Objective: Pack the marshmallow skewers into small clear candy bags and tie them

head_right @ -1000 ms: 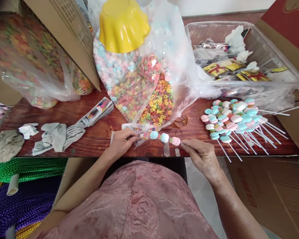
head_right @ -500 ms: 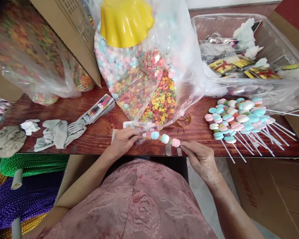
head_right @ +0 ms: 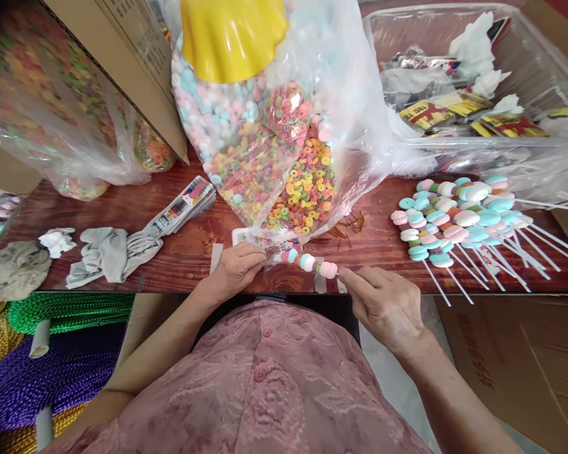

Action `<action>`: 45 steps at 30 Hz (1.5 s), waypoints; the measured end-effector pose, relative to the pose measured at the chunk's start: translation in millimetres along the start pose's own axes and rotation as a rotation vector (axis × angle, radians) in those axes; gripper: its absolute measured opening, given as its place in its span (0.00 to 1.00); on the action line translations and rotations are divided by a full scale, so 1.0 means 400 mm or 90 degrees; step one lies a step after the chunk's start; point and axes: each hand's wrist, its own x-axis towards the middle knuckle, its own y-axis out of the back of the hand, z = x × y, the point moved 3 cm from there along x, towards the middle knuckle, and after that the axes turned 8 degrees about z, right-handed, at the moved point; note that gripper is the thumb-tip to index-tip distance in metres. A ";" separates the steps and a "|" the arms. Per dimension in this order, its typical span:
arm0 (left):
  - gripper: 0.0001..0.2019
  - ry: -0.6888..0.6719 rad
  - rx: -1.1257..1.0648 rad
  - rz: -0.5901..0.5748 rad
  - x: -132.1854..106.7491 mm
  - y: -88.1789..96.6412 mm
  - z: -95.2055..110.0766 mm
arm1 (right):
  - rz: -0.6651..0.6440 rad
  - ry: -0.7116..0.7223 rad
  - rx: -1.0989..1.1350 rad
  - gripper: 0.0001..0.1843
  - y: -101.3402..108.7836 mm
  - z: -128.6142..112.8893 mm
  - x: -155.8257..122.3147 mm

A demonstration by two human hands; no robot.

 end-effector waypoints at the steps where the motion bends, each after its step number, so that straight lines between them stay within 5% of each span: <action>1: 0.10 -0.005 -0.012 0.011 -0.002 0.001 -0.002 | 0.001 0.017 -0.012 0.16 0.000 -0.005 0.003; 12: 0.06 -0.049 -0.081 0.090 -0.006 0.006 -0.004 | -0.101 0.010 0.168 0.11 -0.009 0.018 0.024; 17: 0.05 -0.063 -0.092 0.082 -0.008 0.004 -0.002 | -0.075 0.085 0.004 0.12 -0.005 -0.031 0.042; 19: 0.05 -0.056 -0.086 0.069 -0.008 0.005 -0.002 | -0.058 0.102 -0.012 0.12 -0.001 -0.051 0.041; 23: 0.20 -0.039 -0.034 -0.002 0.011 0.003 -0.001 | -0.023 0.101 0.019 0.13 0.001 -0.069 0.033; 27: 0.12 -0.114 0.032 -0.111 0.044 -0.011 0.015 | 0.008 0.126 0.016 0.14 0.000 -0.081 0.037; 33: 0.11 -0.136 0.136 -0.119 0.066 -0.010 0.036 | 0.064 0.157 -0.030 0.13 -0.002 -0.110 0.055; 37: 0.09 -0.100 0.177 -0.139 0.066 -0.007 0.050 | 0.081 0.132 -0.049 0.14 -0.009 -0.124 0.065; 45: 0.09 0.025 0.232 -0.177 0.065 -0.013 0.055 | 0.014 0.035 0.141 0.11 -0.017 -0.135 0.084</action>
